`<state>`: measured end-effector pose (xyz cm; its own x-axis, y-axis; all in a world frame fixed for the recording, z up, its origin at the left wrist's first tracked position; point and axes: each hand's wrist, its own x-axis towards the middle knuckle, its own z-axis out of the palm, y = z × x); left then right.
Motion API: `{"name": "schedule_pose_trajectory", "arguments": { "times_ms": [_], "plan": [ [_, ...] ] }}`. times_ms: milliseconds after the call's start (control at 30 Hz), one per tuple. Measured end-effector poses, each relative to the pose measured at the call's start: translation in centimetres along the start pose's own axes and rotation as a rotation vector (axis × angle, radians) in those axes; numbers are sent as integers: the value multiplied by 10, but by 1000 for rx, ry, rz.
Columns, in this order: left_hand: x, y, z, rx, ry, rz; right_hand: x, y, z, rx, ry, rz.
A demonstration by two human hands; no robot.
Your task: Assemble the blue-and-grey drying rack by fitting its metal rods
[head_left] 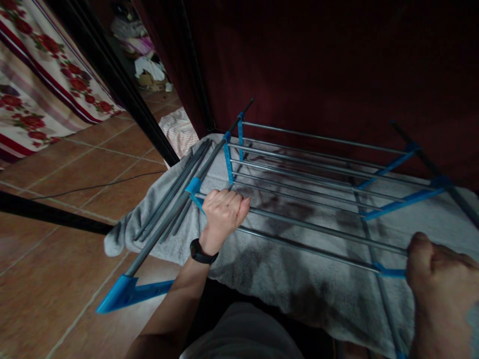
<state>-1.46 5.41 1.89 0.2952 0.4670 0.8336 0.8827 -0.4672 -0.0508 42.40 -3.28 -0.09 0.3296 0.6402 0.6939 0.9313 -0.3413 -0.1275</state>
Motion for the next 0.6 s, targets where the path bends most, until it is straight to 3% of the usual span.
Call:
{"name": "schedule_pose_trajectory", "arguments": {
  "times_ms": [233,433,600],
  "plan": [
    [-1,5,-1,-39,-59,104,-11,1,11,-5,141,-236],
    [4,11,3,-25,-27,82,-11,-3,18,19,201,-97],
    [6,15,5,-15,-1,47,-8,-5,15,-12,190,-120]
  ]
}}
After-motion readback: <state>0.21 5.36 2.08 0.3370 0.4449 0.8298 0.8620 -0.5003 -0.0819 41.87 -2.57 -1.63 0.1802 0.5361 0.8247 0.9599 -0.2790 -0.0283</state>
